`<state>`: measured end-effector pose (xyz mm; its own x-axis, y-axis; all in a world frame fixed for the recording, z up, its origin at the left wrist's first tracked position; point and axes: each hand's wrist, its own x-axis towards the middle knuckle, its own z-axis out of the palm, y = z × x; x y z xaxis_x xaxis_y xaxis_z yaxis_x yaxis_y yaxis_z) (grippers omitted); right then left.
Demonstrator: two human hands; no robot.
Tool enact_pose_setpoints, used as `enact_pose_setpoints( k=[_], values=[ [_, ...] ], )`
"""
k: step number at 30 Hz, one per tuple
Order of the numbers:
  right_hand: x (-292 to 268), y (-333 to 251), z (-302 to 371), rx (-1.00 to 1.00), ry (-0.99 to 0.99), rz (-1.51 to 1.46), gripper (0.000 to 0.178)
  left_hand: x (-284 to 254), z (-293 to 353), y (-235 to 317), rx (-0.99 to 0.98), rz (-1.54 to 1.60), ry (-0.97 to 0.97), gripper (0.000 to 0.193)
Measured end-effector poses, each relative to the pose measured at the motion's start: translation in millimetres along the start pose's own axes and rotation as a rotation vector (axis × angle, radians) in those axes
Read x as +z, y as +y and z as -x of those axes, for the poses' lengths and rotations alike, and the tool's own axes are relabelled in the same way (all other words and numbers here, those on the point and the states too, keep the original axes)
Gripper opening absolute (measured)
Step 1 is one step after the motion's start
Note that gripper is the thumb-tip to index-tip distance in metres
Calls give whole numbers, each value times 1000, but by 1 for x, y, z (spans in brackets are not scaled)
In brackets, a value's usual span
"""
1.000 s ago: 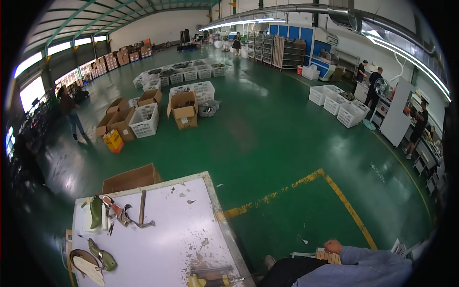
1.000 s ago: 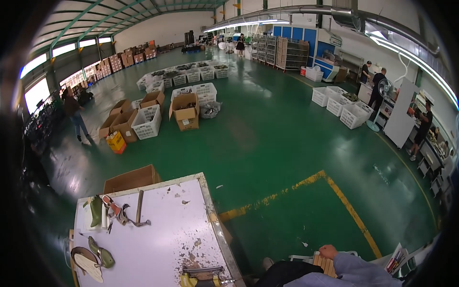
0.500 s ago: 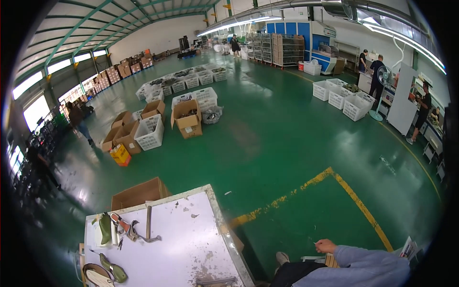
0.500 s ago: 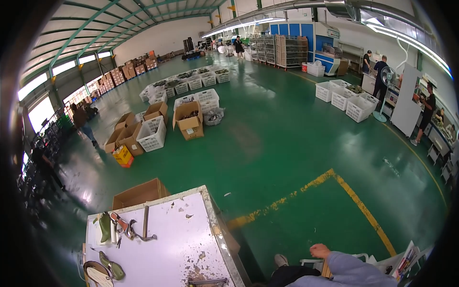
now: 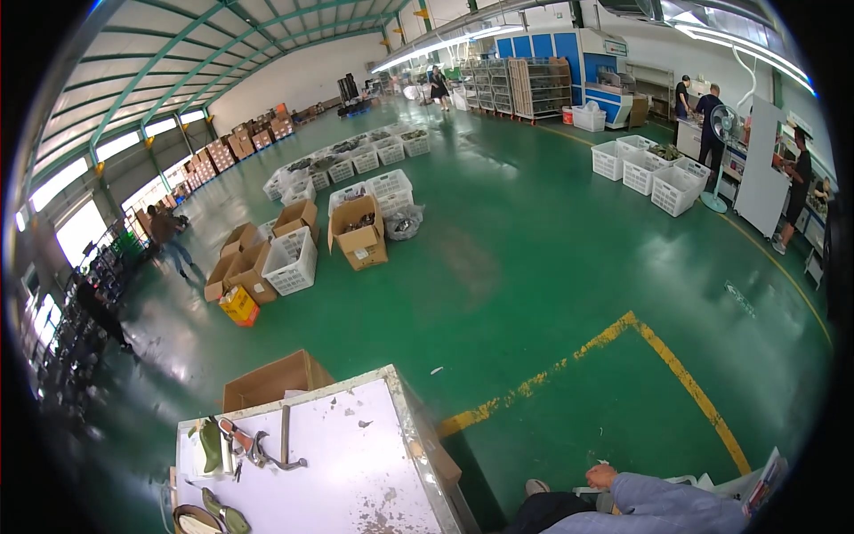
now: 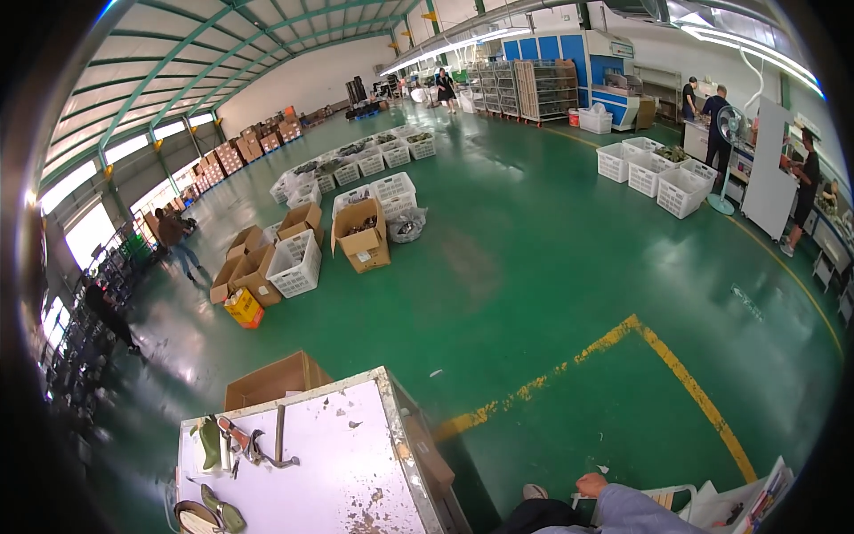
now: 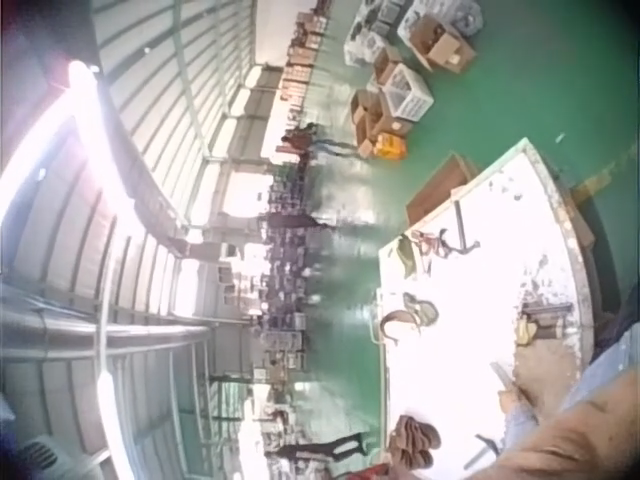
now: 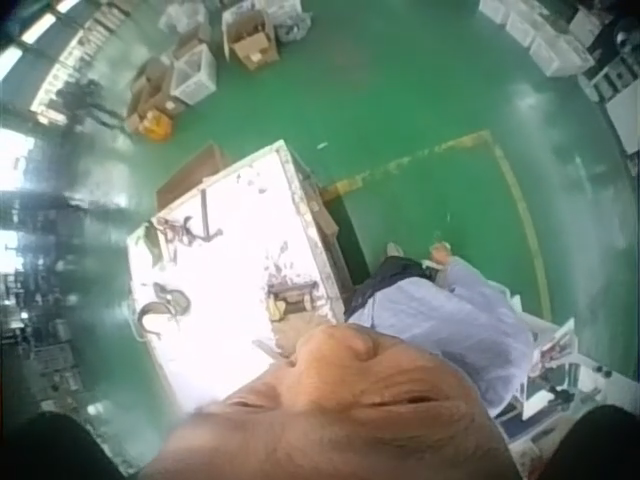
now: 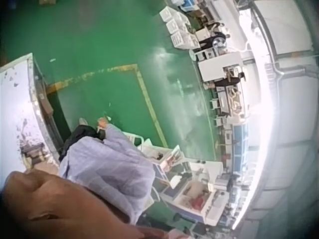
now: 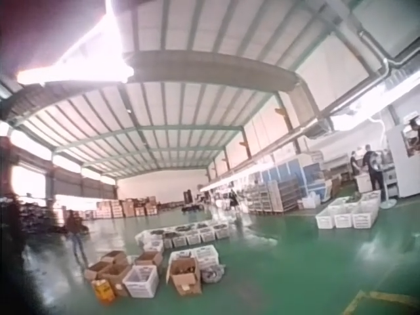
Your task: The recorder is assembling green footwear uppers onto lasts, using a hammer to secure components.
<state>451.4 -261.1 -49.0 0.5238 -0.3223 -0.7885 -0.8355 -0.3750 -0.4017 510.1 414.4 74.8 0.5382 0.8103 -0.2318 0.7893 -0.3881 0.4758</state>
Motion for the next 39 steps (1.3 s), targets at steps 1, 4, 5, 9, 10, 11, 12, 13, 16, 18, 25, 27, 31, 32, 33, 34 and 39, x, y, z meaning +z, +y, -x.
enact_pose_setpoints(
  k=[1, 4, 5, 9, 10, 11, 12, 13, 16, 18, 25, 27, 31, 32, 33, 34, 39],
  values=[
    [3, -10, 4, 76, 54, -194, 22, 14, -11, -2, 26, 45, 24, 71],
    [-4, -2, -21, 82, 32, -316, 17, 37, -18, -25, 66, 187, 122, 68],
    [-4, 22, -44, 23, -19, -283, 15, 33, -14, -38, 66, 234, 170, 68],
    [-27, 84, -113, -841, 149, 880, 15, -59, 78, 48, 146, 661, 569, 58],
    [-46, 76, -147, -946, 38, 1105, 31, -74, 75, 54, 279, 956, 712, 47],
    [-47, 82, -162, -1050, 3, 1198, 31, -100, 83, 50, 180, 1071, 773, 49],
    [-33, 75, -143, -721, 160, 930, 41, -110, 93, 70, 205, 1102, 817, 47],
    [-33, 54, -131, -675, 111, 950, 34, -126, 101, 87, 189, 1104, 799, 50],
    [-33, 11, -109, -632, 46, 521, 24, -134, 120, 87, 251, 1222, 865, 49],
    [-28, -45, -61, -436, -111, -18, 28, -117, 133, 83, 215, 1221, 941, 49],
    [-14, -115, -82, -532, -199, 170, 33, 44, 129, -63, -189, 747, 607, 40],
    [-8, -185, -26, -491, -260, -82, 33, 30, 122, -35, 238, 840, 686, 28],
    [23, -319, 100, -438, -595, -268, 44, -51, 162, 83, 656, 292, 582, 33],
    [35, -346, 136, -451, -722, -241, 49, -59, 171, 107, 794, 108, 531, 37],
    [47, -366, 164, -464, -851, -208, 54, -69, 182, 129, 926, 3, 424, 41],
    [60, -373, 176, -599, -986, -30, 64, -72, 189, 147, 1020, -111, 327, 41],
    [99, -368, 236, -1331, -719, 466, 102, -52, 206, 190, 1213, -130, 133, 39]
  ],
)
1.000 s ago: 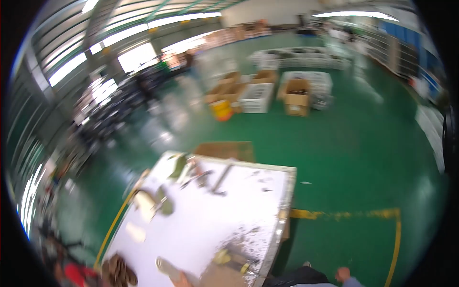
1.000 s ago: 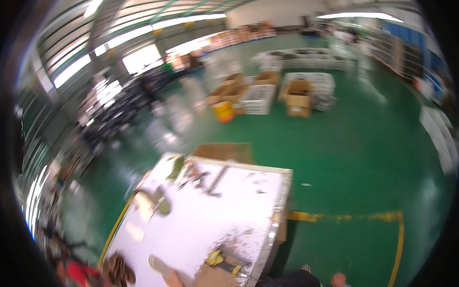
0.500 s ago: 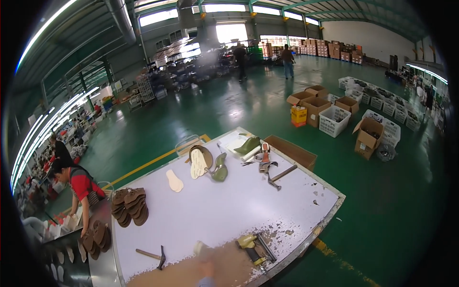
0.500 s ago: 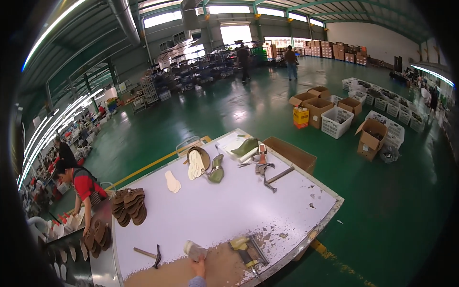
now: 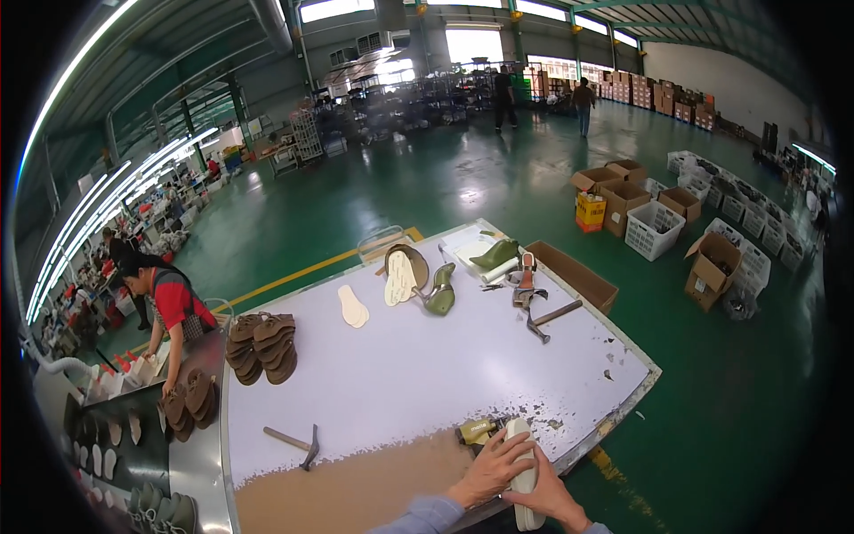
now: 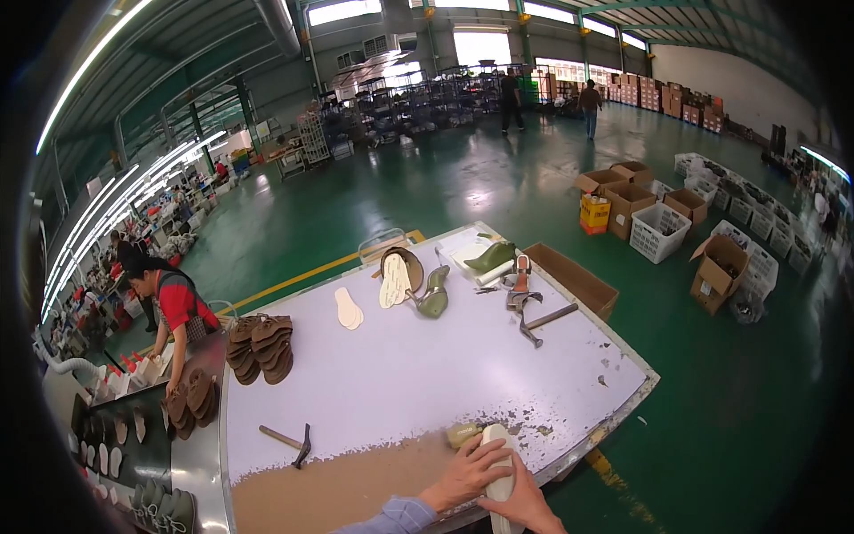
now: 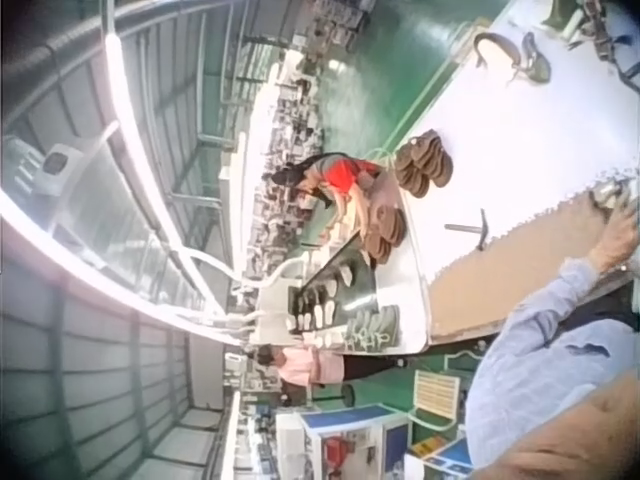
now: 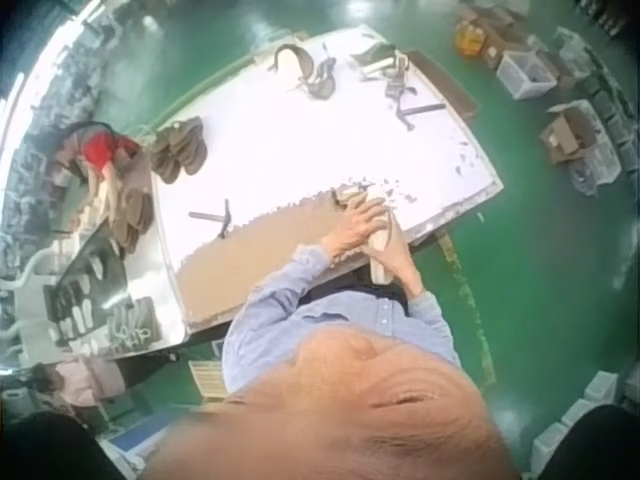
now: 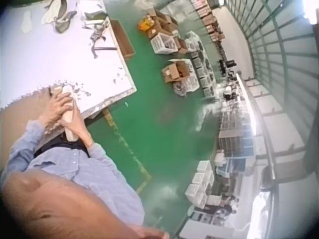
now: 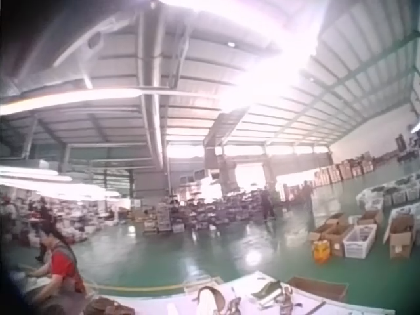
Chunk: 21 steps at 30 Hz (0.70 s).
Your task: The recorder is assembling green footwear uppers onto lasts, using a hammer to secure components.
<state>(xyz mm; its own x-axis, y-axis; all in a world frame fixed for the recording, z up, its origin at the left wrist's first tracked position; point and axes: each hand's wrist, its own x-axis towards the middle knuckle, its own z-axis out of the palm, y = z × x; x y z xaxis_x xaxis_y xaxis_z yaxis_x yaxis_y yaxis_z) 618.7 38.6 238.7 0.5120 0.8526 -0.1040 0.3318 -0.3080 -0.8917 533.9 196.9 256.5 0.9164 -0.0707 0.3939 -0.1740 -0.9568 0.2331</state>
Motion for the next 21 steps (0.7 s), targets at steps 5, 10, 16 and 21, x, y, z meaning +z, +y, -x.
enact_pose_setpoints(
  k=[5, 10, 16, 21],
  values=[
    [-4, -17, 12, 61, 235, -422, 100, 1, -15, 36, -660, 412, 604, 57],
    [-11, -22, 4, -36, 281, -50, 92, 43, 4, 49, -1017, 2023, 344, 56],
    [-21, -31, 4, -17, 166, -363, 78, 12, -5, 52, -942, 1892, 383, 53],
    [-24, -30, 14, 38, 102, -586, 73, 15, 2, 61, -914, 1771, 400, 52]
  ],
)
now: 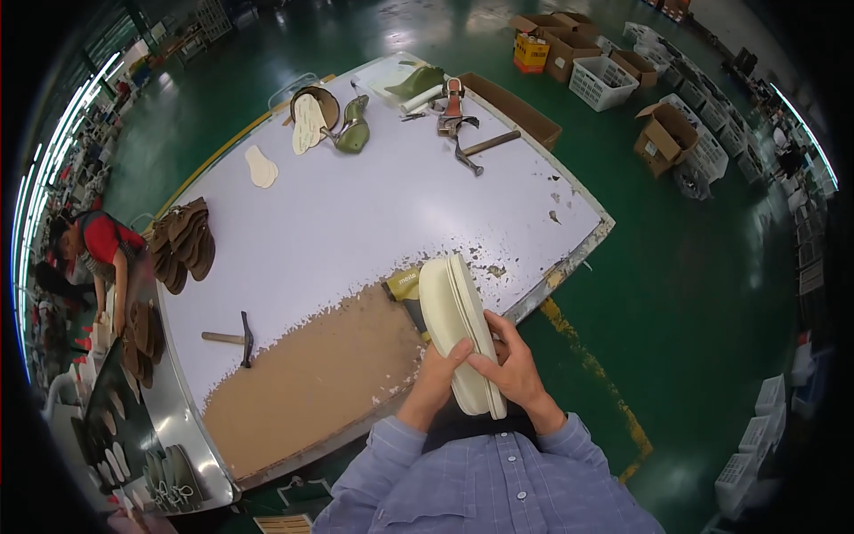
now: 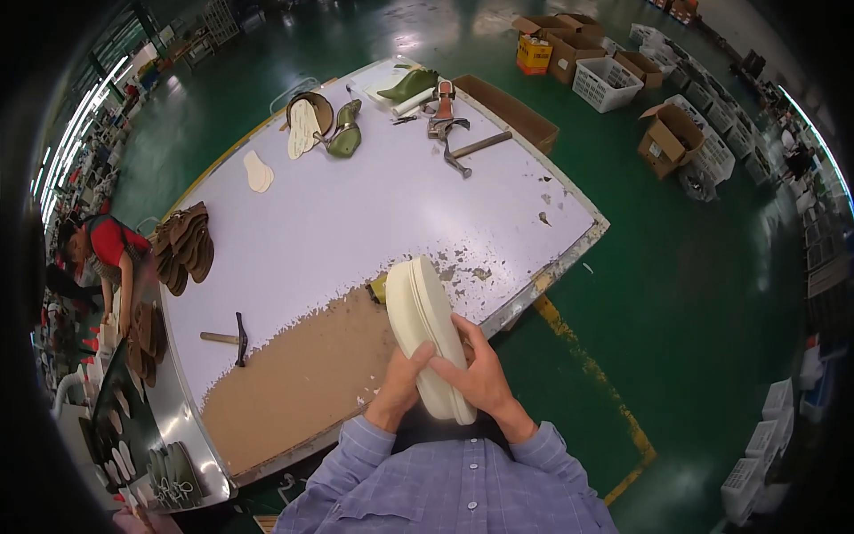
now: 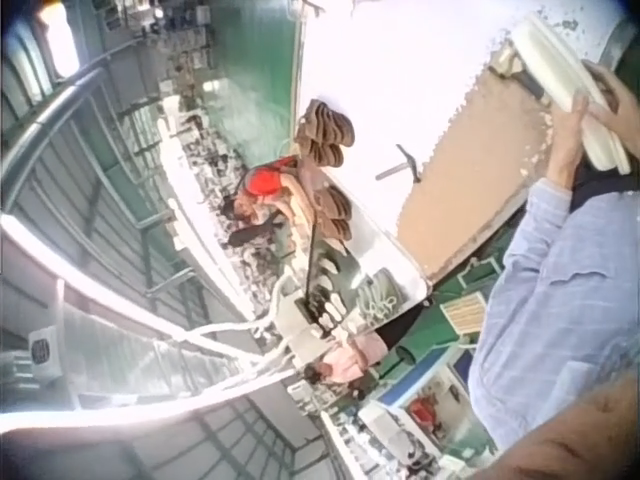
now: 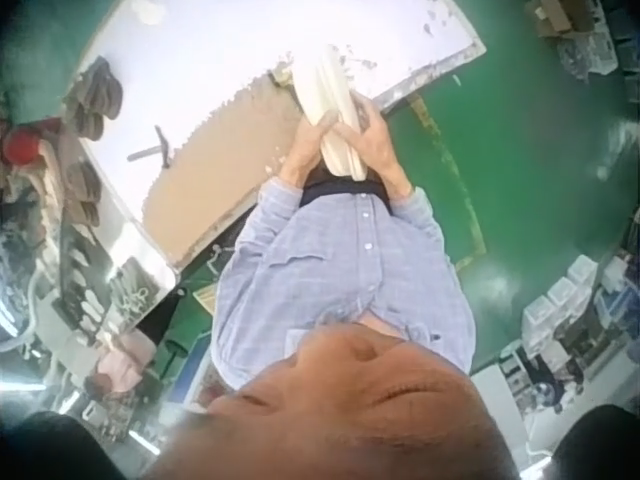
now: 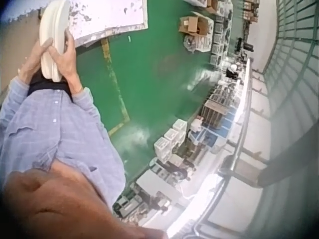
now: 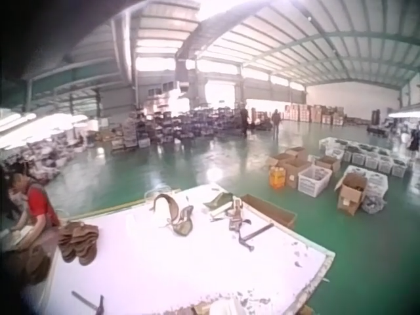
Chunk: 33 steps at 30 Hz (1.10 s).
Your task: The recorder is assembling green footwear uppers onto lasts, using a hammer to secure components.
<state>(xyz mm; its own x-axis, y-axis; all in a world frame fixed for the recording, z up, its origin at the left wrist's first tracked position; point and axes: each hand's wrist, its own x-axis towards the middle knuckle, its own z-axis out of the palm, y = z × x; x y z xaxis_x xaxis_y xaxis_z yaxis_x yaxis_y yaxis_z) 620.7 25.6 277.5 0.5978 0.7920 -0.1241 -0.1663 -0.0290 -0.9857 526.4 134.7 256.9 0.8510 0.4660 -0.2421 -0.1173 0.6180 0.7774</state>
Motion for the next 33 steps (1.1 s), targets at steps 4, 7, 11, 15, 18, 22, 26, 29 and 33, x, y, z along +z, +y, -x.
enact_pose_setpoints(
  k=[4, 7, 11, 15, 18, 22, 26, 29, 33],
  values=[
    [-3, 9, 6, 6, -26, -75, 73, 1, 10, -5, -15, -5, 24, 51],
    [-5, 8, 6, 11, -44, -131, 70, -2, 11, -10, -74, 20, 91, 49],
    [-7, 9, 6, 17, -56, -177, 64, -5, 11, -17, -114, 95, 154, 48],
    [-14, 3, 7, 118, -20, -236, 56, 0, 13, -14, -119, 195, 138, 51],
    [-22, 2, 7, 204, -61, -529, 53, -3, 15, -11, -135, 275, 6, 51],
    [-27, 2, 13, 292, -2, -584, 49, -6, 15, -18, -159, 291, 25, 50],
    [-23, 2, 18, 281, 84, -563, 47, -7, 13, -25, -157, 197, 65, 53],
    [-25, 10, 20, 202, 37, -466, 47, -5, 12, -24, -196, 202, 51, 55],
    [-17, -2, 23, 95, 78, -208, 52, 6, 14, -22, -152, 142, 2, 63]
  ],
)
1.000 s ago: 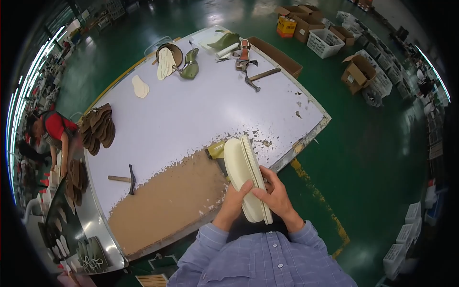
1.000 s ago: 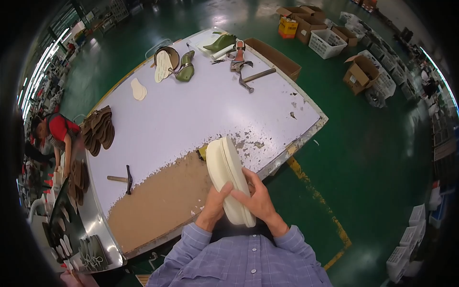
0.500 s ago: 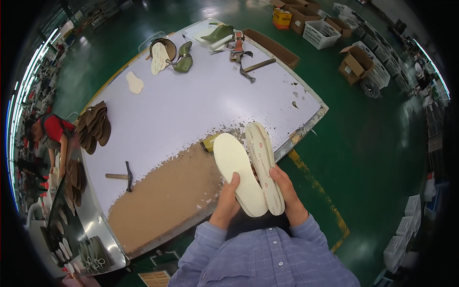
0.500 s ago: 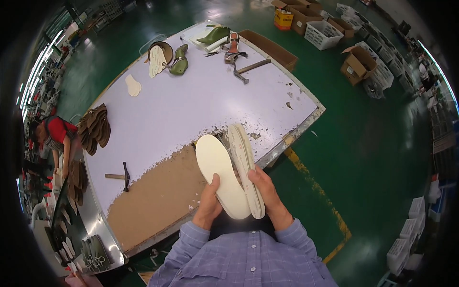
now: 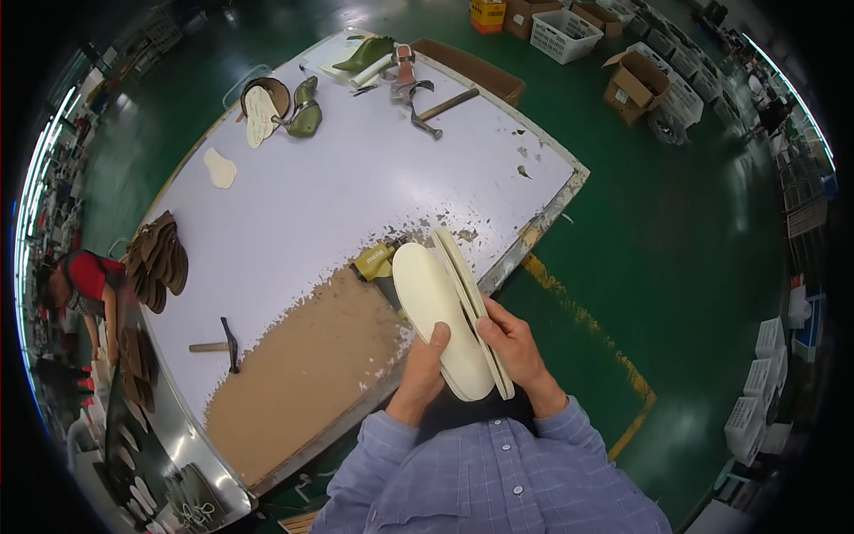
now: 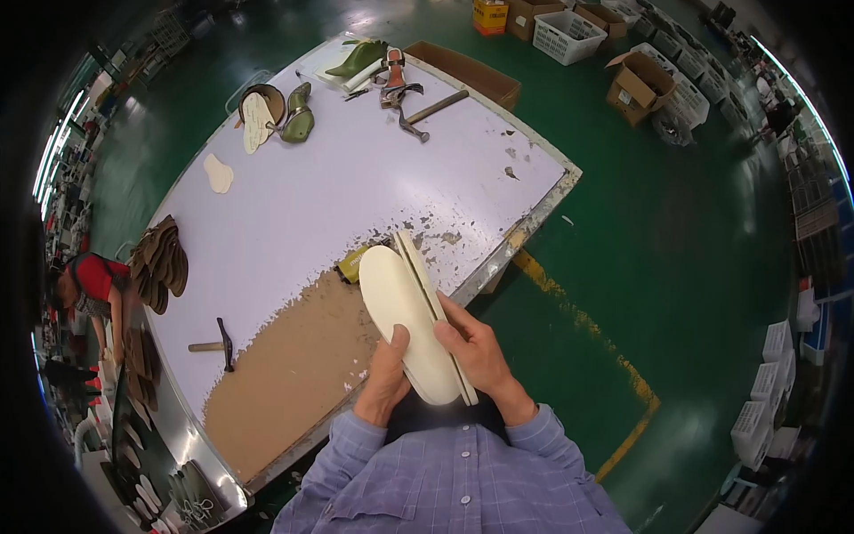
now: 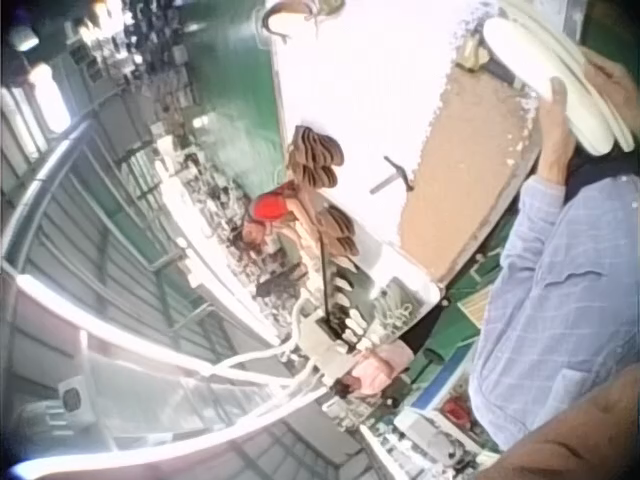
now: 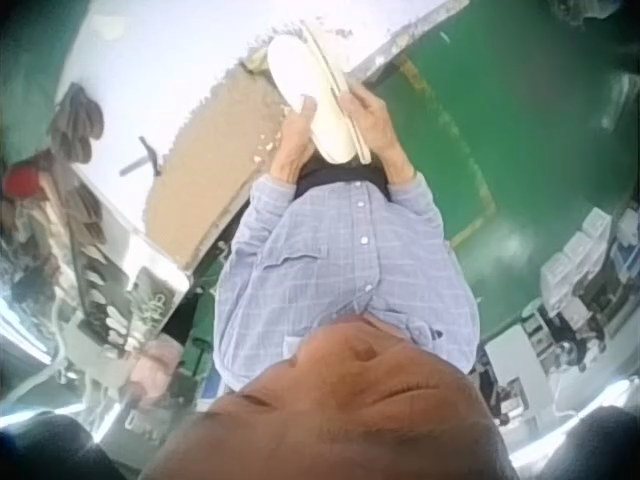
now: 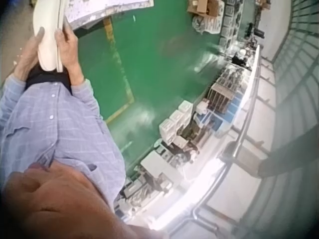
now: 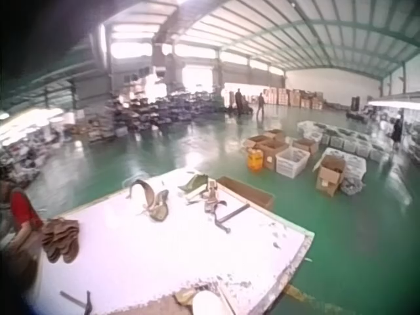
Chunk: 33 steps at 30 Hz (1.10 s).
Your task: The recorder is assembling green footwear uppers onto lasts, using a hammer to secure components.
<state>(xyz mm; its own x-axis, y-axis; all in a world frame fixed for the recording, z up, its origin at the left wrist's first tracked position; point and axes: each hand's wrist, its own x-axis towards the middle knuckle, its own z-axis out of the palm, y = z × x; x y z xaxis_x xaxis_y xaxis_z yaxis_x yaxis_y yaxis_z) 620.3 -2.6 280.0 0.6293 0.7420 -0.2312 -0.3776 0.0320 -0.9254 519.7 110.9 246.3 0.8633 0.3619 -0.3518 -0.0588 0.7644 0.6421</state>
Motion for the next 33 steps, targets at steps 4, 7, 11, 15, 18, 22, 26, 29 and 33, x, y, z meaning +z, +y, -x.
enact_pose_setpoints(
  k=[4, 7, 11, 15, 18, 22, 26, 29, 33],
  values=[
    [1, -7, 4, -44, 7, 92, 56, 8, 0, 3, 21, -111, -63, 65],
    [0, -10, 5, -62, 19, 127, 54, 14, 0, 6, 6, -104, -49, 62],
    [-10, -6, 2, -37, 38, -51, 53, 13, 0, 10, -53, -23, -21, 61],
    [-6, -2, 4, 2, -4, -79, 68, 12, 2, 8, 14, -126, -52, 58],
    [4, 1, 6, -110, -56, 189, 79, 10, 3, 1, -6, -238, -2, 60],
    [1, -2, 5, -54, -47, 198, 76, 7, 2, -3, -20, -185, 57, 61],
    [-20, 0, -2, 49, -12, -339, 47, 16, -2, 4, -108, 117, 59, 62],
    [-44, 9, 4, 236, -3, -702, 49, 11, 0, 11, -191, 192, 9, 61],
    [-57, 16, 13, 195, 59, -773, 50, -26, -4, 15, -75, -503, 136, 61]
  ],
)
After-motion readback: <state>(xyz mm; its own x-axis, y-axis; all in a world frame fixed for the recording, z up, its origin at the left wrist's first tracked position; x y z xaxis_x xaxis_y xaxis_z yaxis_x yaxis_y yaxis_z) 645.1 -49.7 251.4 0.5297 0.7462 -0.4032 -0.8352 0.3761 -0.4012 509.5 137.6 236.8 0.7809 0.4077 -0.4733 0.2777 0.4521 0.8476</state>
